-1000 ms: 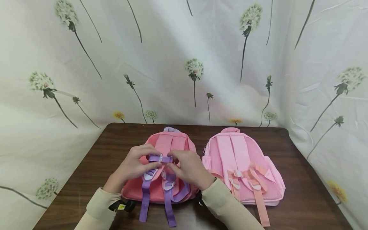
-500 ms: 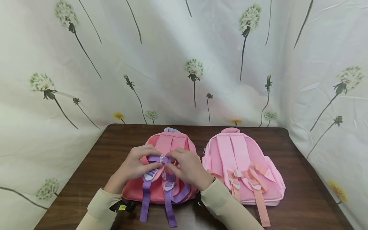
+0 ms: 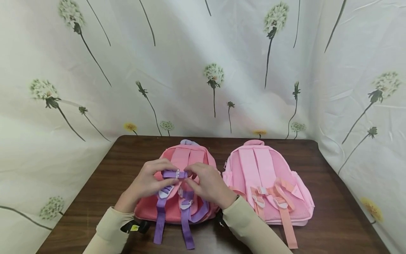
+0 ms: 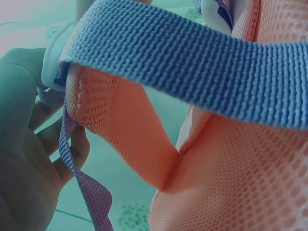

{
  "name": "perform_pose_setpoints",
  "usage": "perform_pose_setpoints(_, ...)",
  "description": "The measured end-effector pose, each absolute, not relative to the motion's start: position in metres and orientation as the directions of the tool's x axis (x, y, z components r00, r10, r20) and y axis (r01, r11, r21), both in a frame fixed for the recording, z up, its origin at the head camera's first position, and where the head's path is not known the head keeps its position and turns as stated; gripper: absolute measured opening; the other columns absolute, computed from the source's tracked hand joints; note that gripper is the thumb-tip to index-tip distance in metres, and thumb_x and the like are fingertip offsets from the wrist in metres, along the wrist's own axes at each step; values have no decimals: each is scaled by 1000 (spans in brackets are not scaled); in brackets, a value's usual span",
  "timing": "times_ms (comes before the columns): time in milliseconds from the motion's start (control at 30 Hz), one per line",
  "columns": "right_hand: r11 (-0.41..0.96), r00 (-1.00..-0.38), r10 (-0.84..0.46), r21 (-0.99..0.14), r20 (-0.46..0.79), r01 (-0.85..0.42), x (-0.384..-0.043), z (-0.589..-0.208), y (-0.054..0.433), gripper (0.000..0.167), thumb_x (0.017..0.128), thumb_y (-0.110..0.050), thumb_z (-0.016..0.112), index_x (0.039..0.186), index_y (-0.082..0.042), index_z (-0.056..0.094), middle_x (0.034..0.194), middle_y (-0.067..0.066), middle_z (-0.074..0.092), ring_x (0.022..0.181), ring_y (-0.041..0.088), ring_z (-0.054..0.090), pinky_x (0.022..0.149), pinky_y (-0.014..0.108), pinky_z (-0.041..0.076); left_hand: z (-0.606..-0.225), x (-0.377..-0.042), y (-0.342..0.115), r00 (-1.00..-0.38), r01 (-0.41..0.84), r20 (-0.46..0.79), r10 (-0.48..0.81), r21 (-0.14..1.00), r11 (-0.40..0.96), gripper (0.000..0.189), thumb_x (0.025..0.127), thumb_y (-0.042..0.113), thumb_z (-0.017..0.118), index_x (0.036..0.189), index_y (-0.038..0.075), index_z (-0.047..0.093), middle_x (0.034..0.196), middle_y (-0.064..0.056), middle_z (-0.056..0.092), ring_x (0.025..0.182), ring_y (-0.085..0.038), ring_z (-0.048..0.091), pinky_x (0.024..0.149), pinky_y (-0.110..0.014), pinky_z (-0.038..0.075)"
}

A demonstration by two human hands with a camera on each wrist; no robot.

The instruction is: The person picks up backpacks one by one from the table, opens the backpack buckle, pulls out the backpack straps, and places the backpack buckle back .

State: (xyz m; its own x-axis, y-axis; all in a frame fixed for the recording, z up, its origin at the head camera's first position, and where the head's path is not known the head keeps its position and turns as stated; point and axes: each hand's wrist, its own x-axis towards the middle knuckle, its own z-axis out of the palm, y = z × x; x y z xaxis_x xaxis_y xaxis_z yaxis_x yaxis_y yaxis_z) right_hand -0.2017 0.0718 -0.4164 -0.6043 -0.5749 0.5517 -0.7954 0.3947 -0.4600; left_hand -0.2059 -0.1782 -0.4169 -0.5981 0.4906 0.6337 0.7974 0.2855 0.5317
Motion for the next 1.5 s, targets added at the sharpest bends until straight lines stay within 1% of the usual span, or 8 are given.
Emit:
perform_pose_setpoints(133, 389, -604, -579, -465, 548, -795, -201, -417, 70, 27, 93, -14, 82, 118, -11, 74, 105, 0, 74, 89, 11, 69, 77, 29, 60, -419, -205, -178, -616, 782, 615, 493, 554, 285, 33, 79, 7, 93, 108, 15, 78, 99, 4, 76, 89, -13, 67, 81, -28, 56)
perform_pose_setpoints(300, 369, -588, -579, -461, 565, -807, -200, -419, 67, 26, 92, -13, 82, 117, -9, 74, 104, 2, 73, 87, 13, 69, 74, 30, 59, -420, -202, -177, -652, 751, 583, 485, 584, 308, 34, 80, 9, 93, 109, 18, 78, 101, 8, 75, 90, -12, 66, 81, -30, 56)
perform_pose_setpoints(400, 376, -589, -574, -456, 569, -807, -200, -419, 67, 27, 92, -14, 83, 117, -9, 73, 103, 1, 73, 86, 13, 68, 74, 31, 59, -420, -202, -178, -646, 757, 590, 484, 578, 305, 34, 79, 8, 93, 108, 17, 79, 100, 7, 75, 89, -12, 66, 80, -30, 56)
perform_pose_setpoints(600, 419, -632, -564, -476, 532, -773, -201, -419, 69, 25, 92, -19, 84, 113, -13, 72, 104, 0, 71, 88, 13, 68, 76, 33, 61, -419, -203, -178, -637, 765, 598, 487, 565, 308, 33, 79, 7, 93, 108, 16, 79, 99, 6, 75, 88, -12, 66, 80, -30, 56)
perform_pose_setpoints(667, 424, -639, -560, -481, 527, -768, -201, -419, 70, 24, 92, -20, 84, 111, -13, 72, 103, 0, 71, 87, 14, 67, 76, 34, 61, -419, -203, -178, -648, 756, 589, 483, 572, 317, 34, 79, 8, 93, 108, 18, 79, 99, 8, 75, 89, -10, 66, 81, -29, 55)
perform_pose_setpoints(967, 410, -639, -574, -496, 512, -766, -200, -418, 70, 22, 92, -20, 84, 110, -12, 72, 101, 1, 71, 88, 13, 68, 76, 35, 61, -419, -201, -177, -650, 755, 591, 478, 576, 314, 33, 79, 8, 93, 107, 18, 79, 99, 8, 75, 89, -11, 67, 81, -29, 55)
perform_pose_setpoints(1233, 429, -632, -578, -467, 516, -773, -202, -418, 69, 17, 96, -16, 79, 112, -13, 73, 101, -2, 71, 89, 11, 67, 77, 28, 58, -418, -202, -176, -634, 769, 606, 481, 561, 306, 34, 79, 9, 93, 109, 17, 78, 99, 5, 75, 89, -12, 67, 80, -30, 55)
perform_pose_setpoints(1500, 427, -630, -577, -465, 520, -776, -203, -418, 69, 16, 96, -16, 79, 111, -13, 74, 99, -2, 71, 87, 12, 67, 75, 32, 59, -417, -203, -173, -642, 761, 593, 485, 566, 315, 32, 81, 10, 92, 109, 16, 79, 99, 4, 76, 89, -12, 67, 81, -30, 56)
